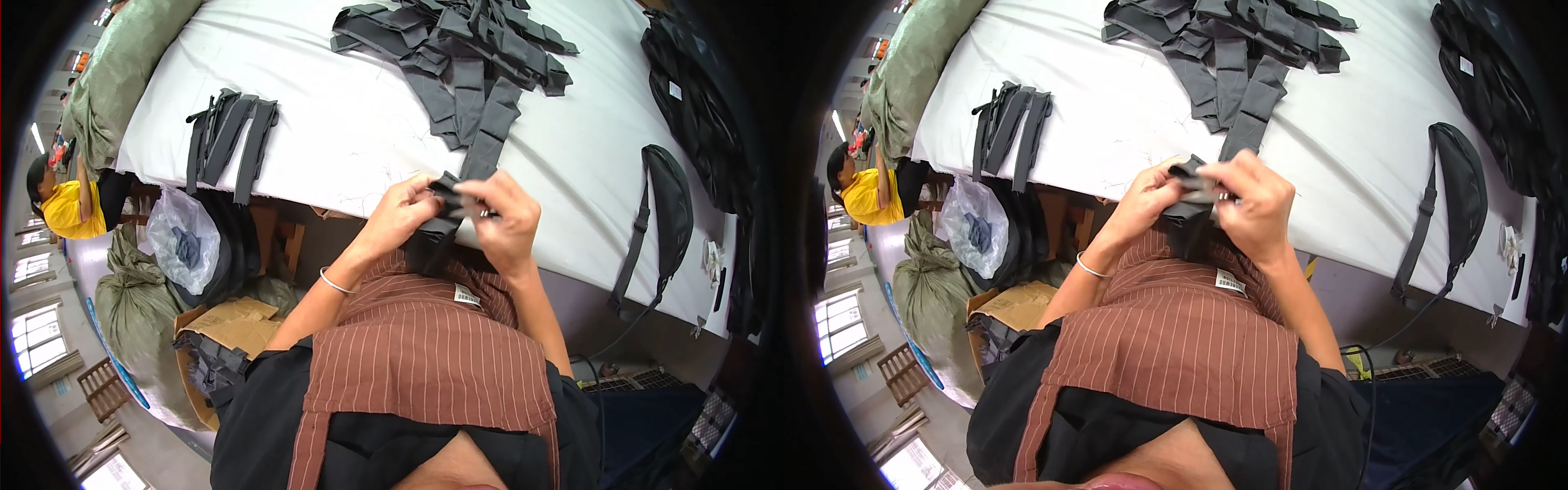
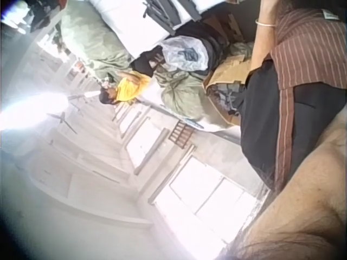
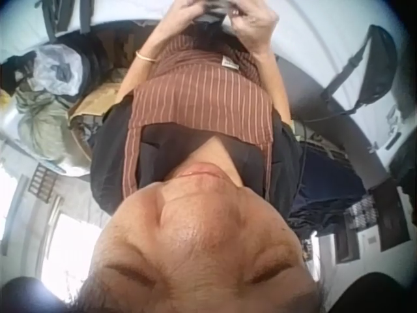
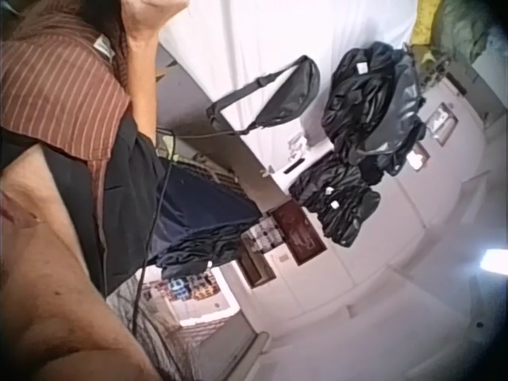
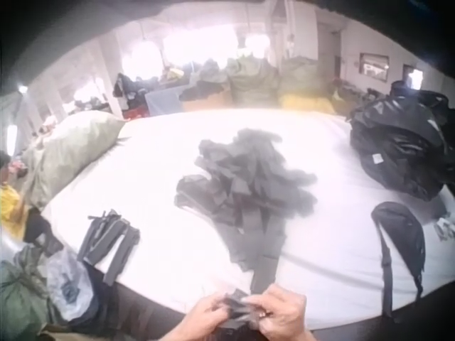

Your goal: Trimming loose threads from grey fabric components using a small pair of snips.

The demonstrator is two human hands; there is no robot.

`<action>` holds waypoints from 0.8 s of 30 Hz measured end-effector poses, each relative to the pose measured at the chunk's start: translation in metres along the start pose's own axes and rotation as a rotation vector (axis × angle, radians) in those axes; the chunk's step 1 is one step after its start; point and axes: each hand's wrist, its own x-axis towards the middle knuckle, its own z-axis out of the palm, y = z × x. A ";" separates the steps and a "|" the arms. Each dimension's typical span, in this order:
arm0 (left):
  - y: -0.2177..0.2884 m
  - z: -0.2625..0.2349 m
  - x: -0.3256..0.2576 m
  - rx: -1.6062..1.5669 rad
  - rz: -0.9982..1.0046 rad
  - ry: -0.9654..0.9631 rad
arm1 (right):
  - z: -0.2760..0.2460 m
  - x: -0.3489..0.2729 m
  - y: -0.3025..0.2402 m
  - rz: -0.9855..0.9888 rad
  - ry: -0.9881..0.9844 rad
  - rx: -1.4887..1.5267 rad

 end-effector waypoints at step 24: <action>-0.001 0.006 -0.005 0.073 0.092 0.348 | -0.012 -0.012 0.003 0.016 -0.001 -0.249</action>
